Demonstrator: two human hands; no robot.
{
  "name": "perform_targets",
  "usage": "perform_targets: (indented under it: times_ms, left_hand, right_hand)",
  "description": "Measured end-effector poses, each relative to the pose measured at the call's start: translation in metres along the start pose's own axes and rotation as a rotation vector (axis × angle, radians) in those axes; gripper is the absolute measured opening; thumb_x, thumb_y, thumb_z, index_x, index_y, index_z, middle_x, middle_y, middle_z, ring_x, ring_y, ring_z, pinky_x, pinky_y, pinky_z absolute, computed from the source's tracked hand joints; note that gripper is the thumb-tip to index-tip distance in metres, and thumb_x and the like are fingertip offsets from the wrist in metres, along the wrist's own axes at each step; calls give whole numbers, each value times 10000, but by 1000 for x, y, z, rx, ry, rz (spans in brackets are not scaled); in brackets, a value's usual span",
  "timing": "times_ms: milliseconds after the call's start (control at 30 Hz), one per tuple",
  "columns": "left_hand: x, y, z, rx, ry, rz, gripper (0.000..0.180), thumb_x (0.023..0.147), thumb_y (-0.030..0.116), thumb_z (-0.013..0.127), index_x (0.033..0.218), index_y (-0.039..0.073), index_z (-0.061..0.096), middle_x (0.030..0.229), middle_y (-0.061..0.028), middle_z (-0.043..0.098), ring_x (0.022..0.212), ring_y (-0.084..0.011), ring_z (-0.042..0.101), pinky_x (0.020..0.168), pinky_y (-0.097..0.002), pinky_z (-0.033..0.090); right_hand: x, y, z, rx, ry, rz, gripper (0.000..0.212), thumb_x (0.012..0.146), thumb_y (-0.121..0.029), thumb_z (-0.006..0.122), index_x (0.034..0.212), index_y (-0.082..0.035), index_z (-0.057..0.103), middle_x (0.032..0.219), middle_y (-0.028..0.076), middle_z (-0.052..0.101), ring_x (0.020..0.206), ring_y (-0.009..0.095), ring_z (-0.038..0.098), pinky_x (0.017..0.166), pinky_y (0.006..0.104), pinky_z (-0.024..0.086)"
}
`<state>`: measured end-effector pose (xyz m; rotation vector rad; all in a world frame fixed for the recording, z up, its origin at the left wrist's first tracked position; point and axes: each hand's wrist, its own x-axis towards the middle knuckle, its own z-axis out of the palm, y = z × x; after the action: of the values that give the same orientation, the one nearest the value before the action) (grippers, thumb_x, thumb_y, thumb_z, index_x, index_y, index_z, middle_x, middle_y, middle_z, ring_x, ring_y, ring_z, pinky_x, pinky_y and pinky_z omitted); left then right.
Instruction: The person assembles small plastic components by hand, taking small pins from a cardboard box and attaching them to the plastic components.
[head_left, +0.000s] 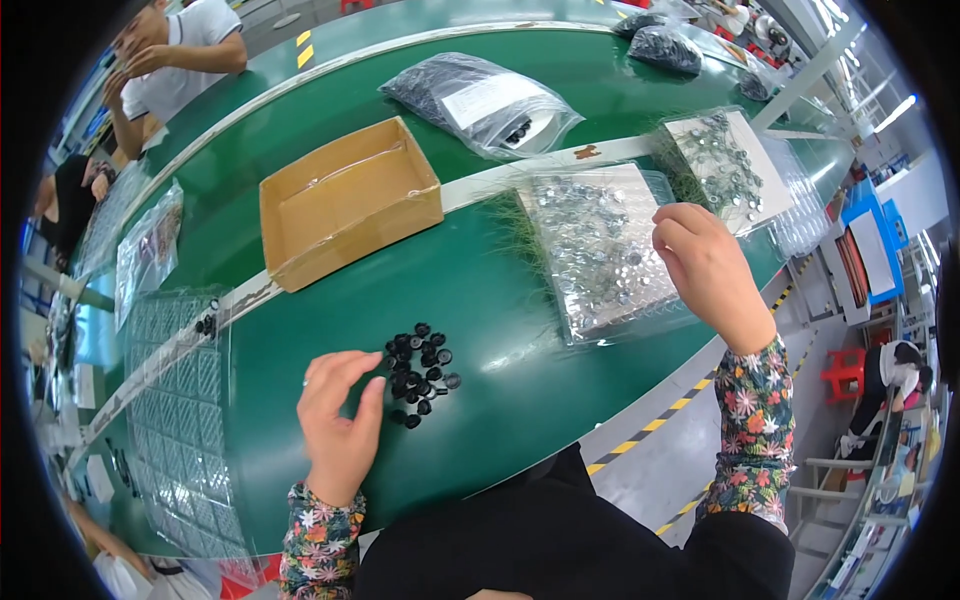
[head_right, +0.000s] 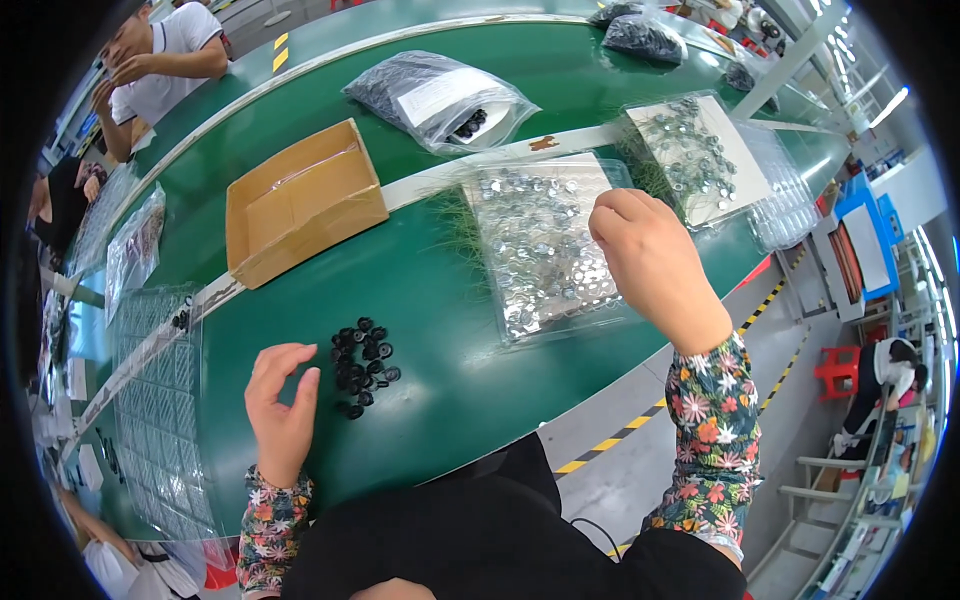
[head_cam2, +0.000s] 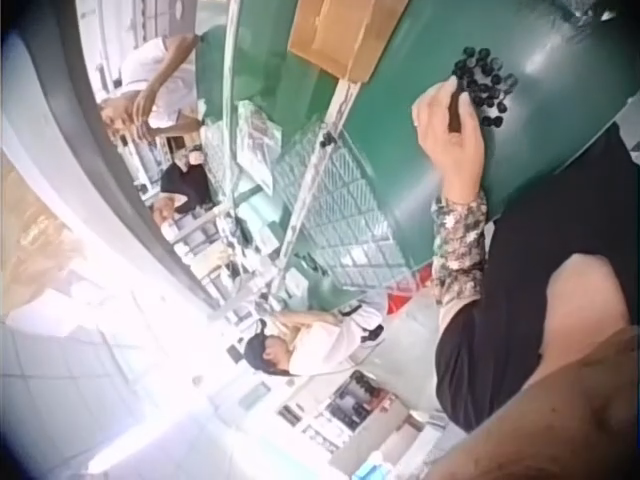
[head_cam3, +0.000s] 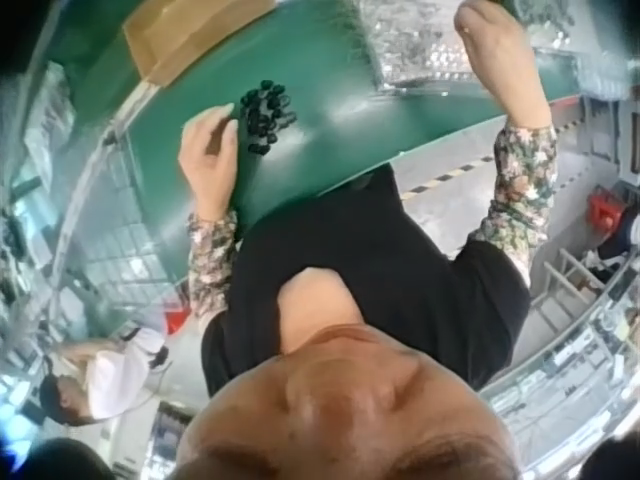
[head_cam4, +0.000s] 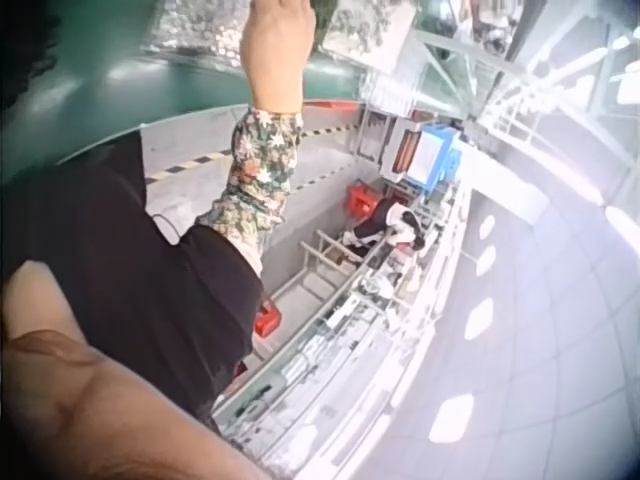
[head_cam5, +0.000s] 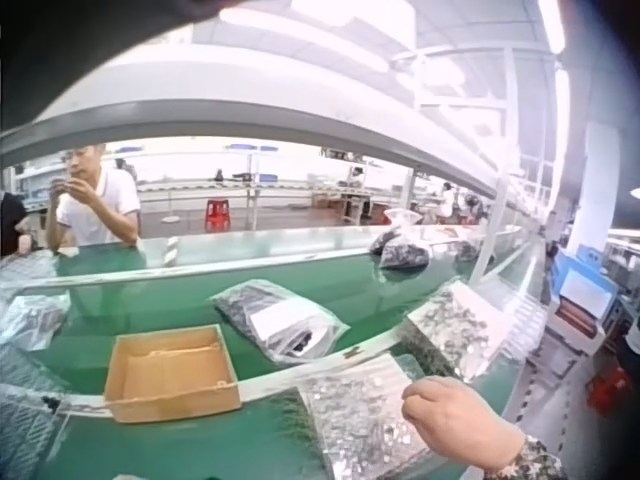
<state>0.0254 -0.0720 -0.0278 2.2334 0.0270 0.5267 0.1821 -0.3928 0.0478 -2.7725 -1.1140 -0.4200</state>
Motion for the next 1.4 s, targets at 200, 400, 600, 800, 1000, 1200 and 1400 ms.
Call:
perform_targets:
  times_ms: [200,400,600,800,1000,1200,1400]
  left_hand:
    - [-9,11,10,-604,-272,-233,214,828,20,571,1038,9,612,970,-114,636,832,-166,612,737,-266,487]
    - [-9,9,17,-1325,-440,-709,326,933,146,470,1230,13,452,1135,-134,571,984,-192,579,826,-304,468]
    - [-10,4,12,-1253,-253,-628,282,905,75,497,1179,14,482,1076,-137,597,929,-182,602,752,-277,483]
    - [-11,-3,11,-1121,-163,-536,240,876,15,533,1116,6,527,1004,-101,623,849,-154,627,669,-222,484]
    - [-10,1,9,-961,-108,-416,213,865,8,550,1078,-1,560,958,-82,628,835,-144,632,649,-216,493]
    - [-10,0,9,-820,-93,-328,228,831,-28,574,1058,-21,582,925,-77,619,824,-139,627,685,-233,505]
    - [-10,1,12,-817,-41,-250,265,789,-61,608,1048,-5,598,885,-59,587,779,-104,582,669,-228,500]
  right_hand:
    - [28,-67,3,188,98,-196,113,678,11,553,771,-19,496,854,97,544,805,298,531,726,375,428]
    - [49,-131,28,404,53,-356,171,660,18,600,810,-36,538,838,97,585,841,281,579,825,406,449]
    - [54,-152,47,474,115,-358,125,697,-3,580,809,-48,549,688,69,563,673,246,574,803,380,453]
    - [50,-153,52,611,37,-268,127,708,11,627,804,-48,569,702,79,600,653,279,581,805,401,476]
    - [49,-158,56,792,-19,-219,139,710,-3,649,829,-58,603,713,67,613,666,258,595,804,398,484]
    - [47,-158,70,817,51,-241,126,685,-9,670,791,-48,615,730,54,625,663,236,599,814,392,481]
    - [46,-161,74,778,143,-300,108,708,-45,665,796,-66,606,673,46,585,623,217,578,784,388,473]
